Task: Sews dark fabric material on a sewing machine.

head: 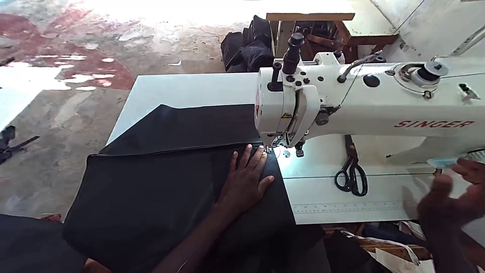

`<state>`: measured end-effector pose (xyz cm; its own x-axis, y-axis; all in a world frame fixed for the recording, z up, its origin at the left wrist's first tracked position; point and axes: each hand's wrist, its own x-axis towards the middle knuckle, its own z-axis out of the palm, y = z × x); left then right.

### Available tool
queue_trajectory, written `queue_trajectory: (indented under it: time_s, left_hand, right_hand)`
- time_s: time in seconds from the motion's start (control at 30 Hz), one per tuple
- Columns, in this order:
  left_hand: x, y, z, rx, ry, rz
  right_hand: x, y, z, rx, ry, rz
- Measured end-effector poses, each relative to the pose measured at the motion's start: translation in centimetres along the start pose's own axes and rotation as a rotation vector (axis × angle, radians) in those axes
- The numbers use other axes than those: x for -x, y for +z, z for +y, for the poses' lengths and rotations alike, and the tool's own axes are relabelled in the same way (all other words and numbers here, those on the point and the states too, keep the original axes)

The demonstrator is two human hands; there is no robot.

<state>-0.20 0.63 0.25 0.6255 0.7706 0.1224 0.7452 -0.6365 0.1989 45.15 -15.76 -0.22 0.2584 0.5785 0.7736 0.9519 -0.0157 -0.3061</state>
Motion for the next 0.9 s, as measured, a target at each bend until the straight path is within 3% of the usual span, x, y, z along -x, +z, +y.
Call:
queue_trajectory:
  time_s: [0.13,0.7,0.9]
  left_hand:
    - [-0.3,0.0,-0.1,0.003,0.006,0.004]
    - [-1.3,-0.2,-1.0,0.007,0.025,-0.032]
    - [-1.3,-0.4,-1.1,0.001,0.040,-0.035]
  right_hand:
    - [0.9,1.7,-1.7,0.036,0.011,-0.008]
    - [0.8,1.7,-1.8,0.138,0.139,0.006]
    - [0.3,1.9,-1.9,0.185,0.224,-0.109]
